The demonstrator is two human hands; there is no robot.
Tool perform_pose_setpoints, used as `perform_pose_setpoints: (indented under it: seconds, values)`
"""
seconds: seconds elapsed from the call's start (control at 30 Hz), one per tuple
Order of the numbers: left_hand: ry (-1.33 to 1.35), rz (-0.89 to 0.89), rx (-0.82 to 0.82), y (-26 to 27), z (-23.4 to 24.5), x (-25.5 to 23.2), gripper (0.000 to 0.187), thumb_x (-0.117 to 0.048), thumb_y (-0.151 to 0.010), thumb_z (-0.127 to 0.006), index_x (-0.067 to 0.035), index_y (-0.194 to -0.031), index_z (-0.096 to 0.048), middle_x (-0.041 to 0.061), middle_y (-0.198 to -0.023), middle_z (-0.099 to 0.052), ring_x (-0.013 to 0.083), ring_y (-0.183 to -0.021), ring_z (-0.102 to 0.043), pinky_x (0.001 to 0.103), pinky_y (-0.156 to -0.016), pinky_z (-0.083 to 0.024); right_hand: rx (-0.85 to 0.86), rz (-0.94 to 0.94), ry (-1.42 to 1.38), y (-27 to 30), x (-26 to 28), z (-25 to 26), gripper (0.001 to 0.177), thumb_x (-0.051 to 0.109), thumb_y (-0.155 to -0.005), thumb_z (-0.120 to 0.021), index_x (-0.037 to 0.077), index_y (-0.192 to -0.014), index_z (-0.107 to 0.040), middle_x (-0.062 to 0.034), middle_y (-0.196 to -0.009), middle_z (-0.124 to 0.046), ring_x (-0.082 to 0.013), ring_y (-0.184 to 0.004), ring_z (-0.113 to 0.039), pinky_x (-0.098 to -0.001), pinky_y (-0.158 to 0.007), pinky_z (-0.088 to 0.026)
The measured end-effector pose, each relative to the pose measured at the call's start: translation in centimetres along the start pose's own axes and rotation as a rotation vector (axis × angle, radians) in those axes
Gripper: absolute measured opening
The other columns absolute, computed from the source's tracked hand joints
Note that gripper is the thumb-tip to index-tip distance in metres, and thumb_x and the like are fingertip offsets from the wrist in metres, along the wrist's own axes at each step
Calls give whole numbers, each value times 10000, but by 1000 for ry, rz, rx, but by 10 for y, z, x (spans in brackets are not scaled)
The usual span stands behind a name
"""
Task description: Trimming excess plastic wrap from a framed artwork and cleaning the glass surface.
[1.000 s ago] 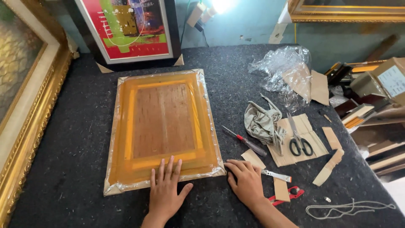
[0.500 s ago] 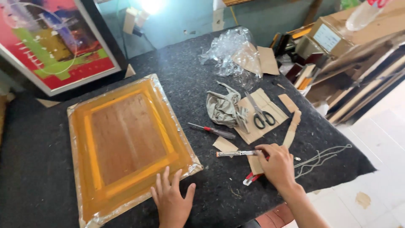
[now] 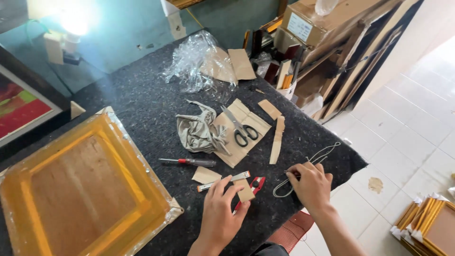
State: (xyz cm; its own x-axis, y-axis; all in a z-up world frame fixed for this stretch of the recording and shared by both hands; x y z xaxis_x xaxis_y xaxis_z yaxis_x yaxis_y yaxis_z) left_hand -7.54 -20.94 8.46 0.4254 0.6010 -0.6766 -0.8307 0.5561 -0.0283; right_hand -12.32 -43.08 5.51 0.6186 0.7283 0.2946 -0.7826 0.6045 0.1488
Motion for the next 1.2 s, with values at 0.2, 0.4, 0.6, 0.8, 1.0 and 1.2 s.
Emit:
perform_pose_setpoints:
  seconds: [0.2, 0.4, 0.6, 0.8, 1.0, 1.2]
  values:
    - [298, -28, 5, -54, -42, -34, 274, -198, -778, -592, -116, -1039, -602, 45, -923, -643, 161, -744, -610, 297, -662, -501, -33, 212, -313, 0, 1, 0, 197, 352, -804, -545, 198, -830, -665, 59, -815, -604, -137, -854, -466, -305, -793, -318]
    - [466, 66, 157, -79, -58, -58, 79, -164, -758, -664, -99, -802, -672, 1, -701, -690, 72, -639, -665, 201, -588, -544, -125, 484, -410, 5, 14, 30, 154, 303, -795, -574, 169, -746, -633, 51, -739, -594, -137, -720, -460, -287, -678, -354]
    - [419, 100, 43, -85, -56, -47, 48, -159, -836, -564, -139, -795, -579, -9, -759, -605, 125, -577, -593, 269, -535, -476, -67, 140, -214, -53, -29, 27, 171, 306, -794, -579, 272, -938, -664, 104, -912, -669, -116, -898, -538, -337, -787, -238]
    - [635, 390, 43, -73, -48, -34, 57, -119, -810, -594, -106, -761, -620, 22, -649, -629, 97, -561, -654, 216, -469, -553, 13, 80, 55, -96, -29, 19, 328, 447, -855, -441, 297, -1102, -596, 64, -982, -596, -176, -1018, -507, -406, -801, -250]
    - [892, 586, -141, -55, -12, -21, 55, -36, -751, -662, 8, -755, -695, 103, -606, -639, 150, -558, -633, 230, -559, -566, -30, 111, 54, -97, -13, 18, 182, 330, -859, -493, 210, -879, -629, 63, -904, -632, -166, -768, -595, -369, -751, -277]
    - [824, 711, -195, -26, 26, 3, 108, -78, -766, -647, -71, -872, -631, 90, -779, -681, 178, -715, -680, 295, -717, -627, 11, 114, -479, -68, 33, 7, 95, 214, -741, -611, 161, -791, -673, 37, -699, -640, -94, -665, -556, -251, -670, -408]
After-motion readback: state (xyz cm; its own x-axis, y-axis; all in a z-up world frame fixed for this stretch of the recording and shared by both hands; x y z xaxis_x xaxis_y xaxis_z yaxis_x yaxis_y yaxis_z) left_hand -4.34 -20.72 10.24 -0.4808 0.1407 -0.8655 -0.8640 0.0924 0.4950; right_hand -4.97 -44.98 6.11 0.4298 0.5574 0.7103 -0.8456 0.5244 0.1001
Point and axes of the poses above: each hand's wrist, its own y-axis away from the middle knuckle, its own z-axis out of the back of the hand, x = y × z, the point moved 8 cm from there along -y, towards the middle knuckle
